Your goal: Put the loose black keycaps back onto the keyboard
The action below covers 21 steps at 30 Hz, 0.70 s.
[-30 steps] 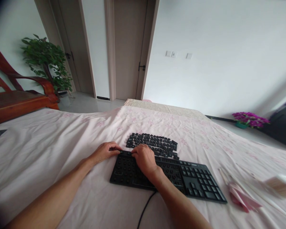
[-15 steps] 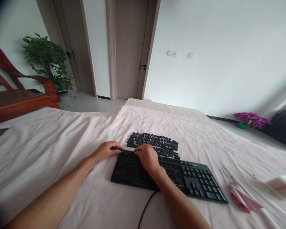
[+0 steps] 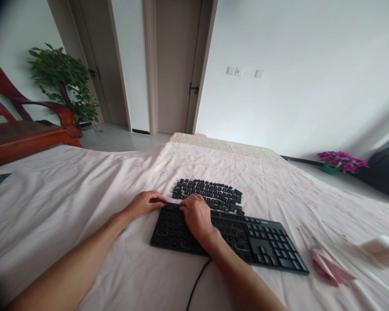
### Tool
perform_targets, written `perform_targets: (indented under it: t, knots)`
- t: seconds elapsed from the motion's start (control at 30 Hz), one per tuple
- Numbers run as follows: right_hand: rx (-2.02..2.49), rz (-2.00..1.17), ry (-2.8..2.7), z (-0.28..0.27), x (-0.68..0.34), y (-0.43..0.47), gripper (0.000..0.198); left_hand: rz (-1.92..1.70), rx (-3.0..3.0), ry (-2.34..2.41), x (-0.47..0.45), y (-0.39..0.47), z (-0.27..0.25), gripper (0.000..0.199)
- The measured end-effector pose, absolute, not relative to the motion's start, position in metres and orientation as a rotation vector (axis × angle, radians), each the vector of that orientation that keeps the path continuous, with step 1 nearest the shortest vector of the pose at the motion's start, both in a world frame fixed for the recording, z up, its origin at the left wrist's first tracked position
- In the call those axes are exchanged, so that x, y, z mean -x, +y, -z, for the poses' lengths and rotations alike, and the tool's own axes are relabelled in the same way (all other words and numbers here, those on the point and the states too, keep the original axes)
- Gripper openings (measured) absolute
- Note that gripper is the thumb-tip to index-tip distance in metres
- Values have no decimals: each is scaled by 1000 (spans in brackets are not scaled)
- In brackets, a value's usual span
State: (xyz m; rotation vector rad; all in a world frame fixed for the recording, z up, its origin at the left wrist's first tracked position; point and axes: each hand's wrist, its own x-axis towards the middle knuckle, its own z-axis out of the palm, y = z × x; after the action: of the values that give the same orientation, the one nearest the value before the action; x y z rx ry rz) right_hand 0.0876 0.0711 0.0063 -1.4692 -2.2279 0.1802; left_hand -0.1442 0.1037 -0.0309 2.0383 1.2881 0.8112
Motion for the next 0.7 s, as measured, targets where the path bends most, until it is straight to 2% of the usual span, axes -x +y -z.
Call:
perform_targets:
  t: [0.7]
  knots:
    - [1515, -133, -2267, -8, -92, 66, 19, -827, -2026, 1282, 144, 102, 28, 27]
